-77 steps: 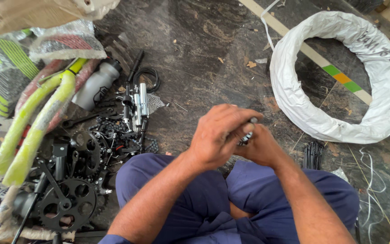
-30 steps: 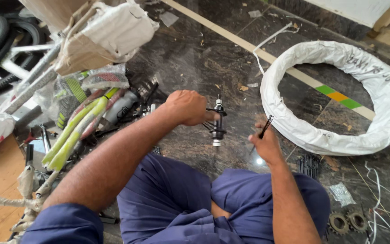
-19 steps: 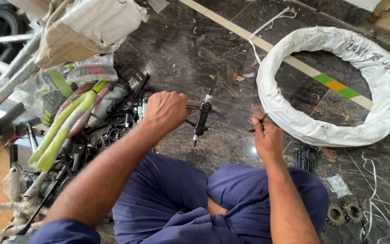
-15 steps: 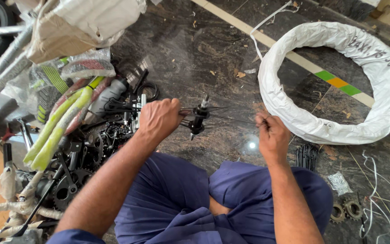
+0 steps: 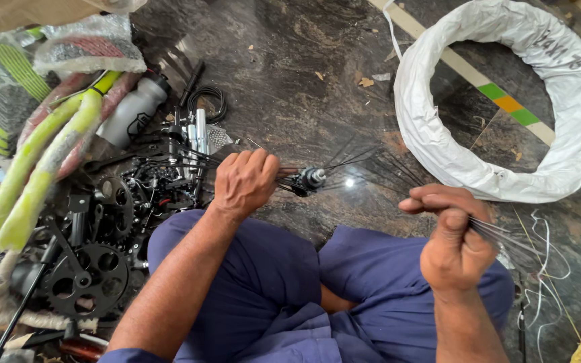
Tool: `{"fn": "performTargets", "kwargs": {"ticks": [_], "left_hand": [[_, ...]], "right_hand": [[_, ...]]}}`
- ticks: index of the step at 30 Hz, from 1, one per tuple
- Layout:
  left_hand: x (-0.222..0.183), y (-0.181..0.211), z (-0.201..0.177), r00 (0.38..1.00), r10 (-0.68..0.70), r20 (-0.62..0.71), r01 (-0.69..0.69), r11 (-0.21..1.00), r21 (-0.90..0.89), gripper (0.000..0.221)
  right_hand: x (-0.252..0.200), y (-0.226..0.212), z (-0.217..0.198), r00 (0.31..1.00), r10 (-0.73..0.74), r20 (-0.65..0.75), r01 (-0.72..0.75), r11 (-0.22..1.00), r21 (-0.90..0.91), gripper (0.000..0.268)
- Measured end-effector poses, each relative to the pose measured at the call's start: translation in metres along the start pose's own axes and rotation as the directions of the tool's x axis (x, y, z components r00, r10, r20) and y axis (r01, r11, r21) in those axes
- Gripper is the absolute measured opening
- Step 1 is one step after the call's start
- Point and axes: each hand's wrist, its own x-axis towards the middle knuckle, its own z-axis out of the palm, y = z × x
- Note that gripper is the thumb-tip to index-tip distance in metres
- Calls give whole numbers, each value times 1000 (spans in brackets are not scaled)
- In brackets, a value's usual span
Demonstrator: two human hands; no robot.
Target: The person inserts several metal spokes one by one into the hub of a bicycle wheel while sitting on the floor.
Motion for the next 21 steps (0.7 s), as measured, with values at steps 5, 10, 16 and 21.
{"fn": "performTargets", "kwargs": {"ticks": [5,10,16,21], "left_hand": [[1,0,-8,984,137,-113,-137,991,4,26],[2,0,-12,978,161,-135,-169,984,-54,25],[4,-3,-10,980,157,-120,-166,983,-73,21],[4,-2,-9,982,160,-101,-167,984,-65,17]], "right_hand": [[13,-6,12,997,4,83,-8,999,48,36],[16,0,21,988,17,154,-27,998,64,37],[22,2,26,982,22,185,-32,998,47,39],[32,-6,31,974,-6,225,7,1000,-3,38]]}}
